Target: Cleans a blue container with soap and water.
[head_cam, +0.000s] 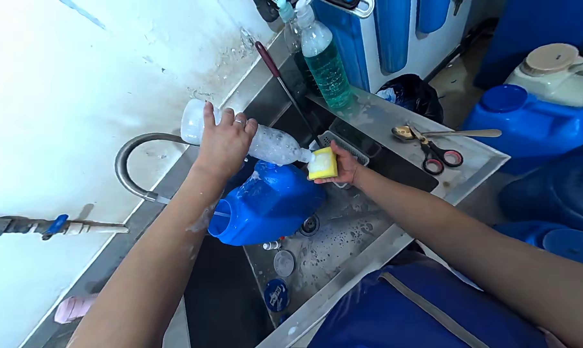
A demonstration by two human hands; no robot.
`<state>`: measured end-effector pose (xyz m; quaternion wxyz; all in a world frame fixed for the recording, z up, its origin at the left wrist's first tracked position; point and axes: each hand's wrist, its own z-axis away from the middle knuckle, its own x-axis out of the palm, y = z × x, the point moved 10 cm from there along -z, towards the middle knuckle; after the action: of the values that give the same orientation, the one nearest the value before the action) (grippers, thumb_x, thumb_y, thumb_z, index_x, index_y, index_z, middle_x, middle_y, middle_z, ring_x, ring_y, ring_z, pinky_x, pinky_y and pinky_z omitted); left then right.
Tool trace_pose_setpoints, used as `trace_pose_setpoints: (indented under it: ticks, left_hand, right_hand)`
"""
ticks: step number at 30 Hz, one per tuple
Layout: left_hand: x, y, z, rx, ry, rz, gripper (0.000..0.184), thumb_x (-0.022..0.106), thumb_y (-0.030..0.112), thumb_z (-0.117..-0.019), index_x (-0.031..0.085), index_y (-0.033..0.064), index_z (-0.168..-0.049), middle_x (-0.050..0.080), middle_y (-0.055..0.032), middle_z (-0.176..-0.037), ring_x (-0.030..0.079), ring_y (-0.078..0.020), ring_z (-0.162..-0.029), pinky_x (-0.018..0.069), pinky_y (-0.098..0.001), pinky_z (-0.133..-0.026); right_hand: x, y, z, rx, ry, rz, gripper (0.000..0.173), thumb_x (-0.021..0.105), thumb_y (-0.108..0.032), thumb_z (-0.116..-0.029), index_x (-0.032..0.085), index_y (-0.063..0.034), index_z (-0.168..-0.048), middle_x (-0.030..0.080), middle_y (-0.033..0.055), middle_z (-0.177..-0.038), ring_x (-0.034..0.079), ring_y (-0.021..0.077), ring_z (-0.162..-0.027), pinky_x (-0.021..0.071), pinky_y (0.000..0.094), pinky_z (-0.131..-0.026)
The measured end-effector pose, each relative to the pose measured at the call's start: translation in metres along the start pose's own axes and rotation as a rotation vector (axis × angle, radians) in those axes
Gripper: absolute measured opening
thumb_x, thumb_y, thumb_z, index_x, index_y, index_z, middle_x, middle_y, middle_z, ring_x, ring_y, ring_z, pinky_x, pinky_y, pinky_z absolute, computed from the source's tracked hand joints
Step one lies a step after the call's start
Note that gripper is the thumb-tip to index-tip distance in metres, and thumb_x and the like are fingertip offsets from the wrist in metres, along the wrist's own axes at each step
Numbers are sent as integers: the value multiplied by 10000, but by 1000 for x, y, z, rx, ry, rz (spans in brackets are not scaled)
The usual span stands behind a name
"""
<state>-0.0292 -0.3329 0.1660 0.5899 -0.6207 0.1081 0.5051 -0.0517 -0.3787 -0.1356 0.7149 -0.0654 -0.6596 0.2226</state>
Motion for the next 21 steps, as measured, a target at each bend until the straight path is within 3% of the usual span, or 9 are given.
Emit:
trace_pose_setpoints:
  ticks: [4, 6, 8, 10, 11, 14, 17, 19, 21]
  left_hand:
    - [-6, -6, 2, -19, 31, -9, 465, 827, -99, -741, 691, -15, -1178, 694, -256, -1106, 609, -501, -1171, 280, -758, -1075]
    - [-4, -10, 3, -47, 11, -7, 409, 827, -75, -763, 703, -7, -1147, 702, -246, -1076, 621, -494, -1148, 287, -746, -1073]
    - [3, -15, 6, -95, -15, 79, 421, 844, -57, -749, 706, -7, -1144, 702, -256, -1072, 621, -498, -1138, 291, -752, -1061]
    - [19, -21, 6, -182, -70, 349, 468, 818, -4, -793, 667, -31, -1236, 676, -306, -1151, 600, -519, -1169, 306, -755, -1059]
    - [29, -20, 1, -231, -77, 549, 521, 818, 28, -819, 628, -44, -1299, 654, -322, -1199, 593, -516, -1186, 346, -730, -1057]
    - [54, 17, -35, -292, 103, 1304, 677, 799, -43, -799, 506, -70, -1409, 620, -279, -1302, 617, -362, -1203, 490, -522, -1043]
    - [67, 88, -96, -244, 299, 1896, 847, 777, -59, -756, 389, -5, -1507, 566, -255, -1378, 617, -301, -1195, 545, -454, -993]
    - [74, 127, -133, -257, 380, 2039, 916, 801, -66, -763, 334, 6, -1548, 523, -286, -1430, 582, -341, -1253, 520, -476, -1031]
    - [79, 154, -159, -302, 470, 2077, 885, 803, -45, -804, 320, -35, -1545, 509, -323, -1436, 558, -368, -1298, 484, -472, -1084]
  right_hand:
    - [12, -5, 7, -8, 0, 30, 787, 377, -736, -968, 465, -67, -1374, 661, 217, -1203, 701, 376, -1049, 623, 474, -827]
    - [14, -8, 7, -17, -5, 20, 698, 408, -645, -1002, 457, -55, -1371, 653, 226, -1211, 697, 385, -1056, 624, 471, -834]
    - [13, -6, 5, -15, -28, 12, 574, 347, -510, -1058, 426, -55, -1400, 632, 229, -1248, 684, 383, -1084, 615, 459, -855]
    - [13, -1, 4, 6, -40, -14, 462, 321, -404, -1092, 443, -54, -1368, 658, 202, -1224, 713, 323, -1029, 631, 389, -813]
    - [14, 3, 5, 32, -8, -20, 433, 295, -387, -1113, 477, -51, -1317, 683, 176, -1156, 731, 265, -937, 630, 323, -734]
    - [19, 21, 10, 111, 81, 56, 480, 243, -454, -1124, 549, -84, -1129, 674, 66, -869, 671, 116, -678, 554, 207, -556]
    - [34, 34, 26, 130, 69, 191, 521, 172, -472, -1118, 560, -126, -1134, 647, 10, -859, 640, 84, -732, 551, 229, -621]
    - [24, 45, 42, 178, 247, 228, 468, 194, -382, -1132, 565, -107, -1062, 631, 9, -770, 615, 79, -640, 538, 245, -566]
    - [2, 44, 63, 209, 423, 386, 376, 234, -279, -1139, 527, -46, -1177, 596, 42, -874, 596, 87, -731, 533, 255, -650]
